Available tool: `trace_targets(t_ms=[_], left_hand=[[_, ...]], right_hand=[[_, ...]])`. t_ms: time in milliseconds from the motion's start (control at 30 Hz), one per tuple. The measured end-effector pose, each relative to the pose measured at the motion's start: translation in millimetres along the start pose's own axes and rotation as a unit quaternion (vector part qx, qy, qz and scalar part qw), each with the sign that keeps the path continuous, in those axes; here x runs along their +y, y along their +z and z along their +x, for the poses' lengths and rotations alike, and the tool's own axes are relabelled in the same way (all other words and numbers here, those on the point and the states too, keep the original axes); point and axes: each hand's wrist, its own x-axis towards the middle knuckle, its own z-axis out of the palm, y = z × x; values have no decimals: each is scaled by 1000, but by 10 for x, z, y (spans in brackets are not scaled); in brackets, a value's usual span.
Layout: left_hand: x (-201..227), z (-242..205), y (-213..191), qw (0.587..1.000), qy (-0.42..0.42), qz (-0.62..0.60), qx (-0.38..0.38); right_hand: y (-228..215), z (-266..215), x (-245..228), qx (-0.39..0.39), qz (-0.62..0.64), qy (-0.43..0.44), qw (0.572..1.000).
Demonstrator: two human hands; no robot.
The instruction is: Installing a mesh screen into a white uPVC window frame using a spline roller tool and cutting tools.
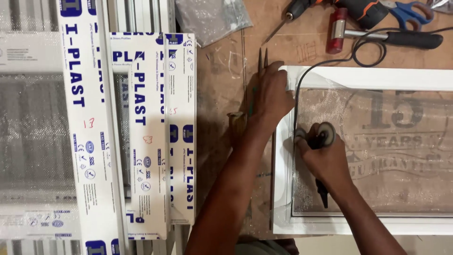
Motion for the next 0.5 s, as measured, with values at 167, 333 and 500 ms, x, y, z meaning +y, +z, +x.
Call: trace_targets(t_ms=[167, 333, 500], left_hand=[[33, 15, -103, 998, -17, -13, -56], [82, 83, -206, 997, -45, -18, -63], [149, 42, -233, 996, -42, -14, -81]], right_hand=[[5, 100, -51, 7, -20, -39, 999], [21, 104, -57, 14, -15, -66, 998], [22, 122, 2, 13, -50, -6, 999]])
